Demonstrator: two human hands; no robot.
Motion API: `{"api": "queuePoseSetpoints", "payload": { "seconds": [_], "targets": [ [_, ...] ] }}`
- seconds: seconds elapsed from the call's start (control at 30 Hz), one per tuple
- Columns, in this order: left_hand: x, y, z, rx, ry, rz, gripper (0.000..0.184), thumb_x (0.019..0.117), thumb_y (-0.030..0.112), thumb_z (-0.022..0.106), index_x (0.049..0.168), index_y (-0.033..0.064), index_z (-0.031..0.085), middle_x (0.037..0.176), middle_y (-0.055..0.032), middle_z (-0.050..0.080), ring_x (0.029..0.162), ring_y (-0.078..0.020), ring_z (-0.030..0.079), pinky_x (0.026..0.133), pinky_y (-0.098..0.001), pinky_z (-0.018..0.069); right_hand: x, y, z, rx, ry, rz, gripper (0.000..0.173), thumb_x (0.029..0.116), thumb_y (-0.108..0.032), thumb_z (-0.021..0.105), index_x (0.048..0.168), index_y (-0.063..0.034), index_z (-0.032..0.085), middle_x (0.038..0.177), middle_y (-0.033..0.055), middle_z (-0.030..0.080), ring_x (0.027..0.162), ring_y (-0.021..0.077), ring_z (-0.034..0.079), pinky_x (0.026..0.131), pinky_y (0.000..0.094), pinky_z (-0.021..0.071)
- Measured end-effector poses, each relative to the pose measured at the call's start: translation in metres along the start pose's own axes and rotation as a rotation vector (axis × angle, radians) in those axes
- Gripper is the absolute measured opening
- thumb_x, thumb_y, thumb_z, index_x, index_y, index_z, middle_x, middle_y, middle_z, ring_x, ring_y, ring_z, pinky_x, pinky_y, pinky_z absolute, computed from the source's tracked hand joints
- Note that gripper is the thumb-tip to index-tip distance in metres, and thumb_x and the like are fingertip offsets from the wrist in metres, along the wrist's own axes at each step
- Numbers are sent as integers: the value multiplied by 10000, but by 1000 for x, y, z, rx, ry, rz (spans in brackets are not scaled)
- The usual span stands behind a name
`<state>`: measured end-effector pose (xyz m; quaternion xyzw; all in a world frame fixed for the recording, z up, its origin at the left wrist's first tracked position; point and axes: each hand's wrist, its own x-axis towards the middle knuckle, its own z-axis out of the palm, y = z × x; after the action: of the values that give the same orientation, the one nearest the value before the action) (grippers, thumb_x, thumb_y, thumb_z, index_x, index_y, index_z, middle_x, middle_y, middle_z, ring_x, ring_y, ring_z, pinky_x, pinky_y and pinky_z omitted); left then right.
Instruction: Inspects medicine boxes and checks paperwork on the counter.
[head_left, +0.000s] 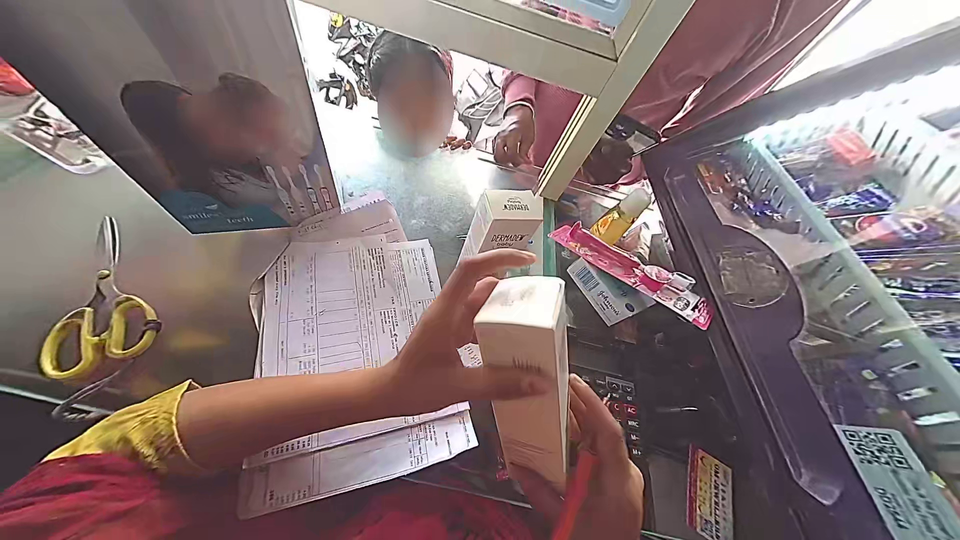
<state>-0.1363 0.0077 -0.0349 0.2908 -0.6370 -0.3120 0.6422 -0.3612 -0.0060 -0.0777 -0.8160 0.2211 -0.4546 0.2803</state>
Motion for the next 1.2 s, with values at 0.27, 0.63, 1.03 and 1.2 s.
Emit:
{"api": "queuePoseSetpoints", "payload": {
  "seconds": [0.27,0.63,1.03,1.2],
  "targets": [
    [0,-8,-1,-143,-153,-261,854,877,194,788,1544,57,272,1381,-74,547,1202,-137,639,945,-327,603,-2,-10,0,292,89,112,500,948,-410,711,1399,-236,583,1432,-138,598,1259,-2,597,1006,170,536],
    [-4,-5,1,-159,-121,-283,708,956,101,678,1546,157,290,1339,-62,593,1062,-125,709,823,-300,644,-9,-4,8,271,63,103,542,941,-409,719,1426,-240,545,1443,-135,586,1295,1,569,1049,180,510],
    [5,-11,-11,137,-9,-84,610,875,25,734,1424,83,476,1360,-18,600,1089,-93,686,769,-269,645,-24,25,-33,-404,346,-63,236,1111,-318,382,1144,-181,571,1245,-83,702,1226,64,639,1044,248,515],
    [8,-23,-15,281,-4,-16,595,886,67,722,1418,68,456,1386,24,579,1175,-46,639,882,-218,615,-44,38,-56,-608,429,40,185,1075,-215,405,997,-93,520,957,-5,744,1076,81,700,985,260,537]
  ]
}}
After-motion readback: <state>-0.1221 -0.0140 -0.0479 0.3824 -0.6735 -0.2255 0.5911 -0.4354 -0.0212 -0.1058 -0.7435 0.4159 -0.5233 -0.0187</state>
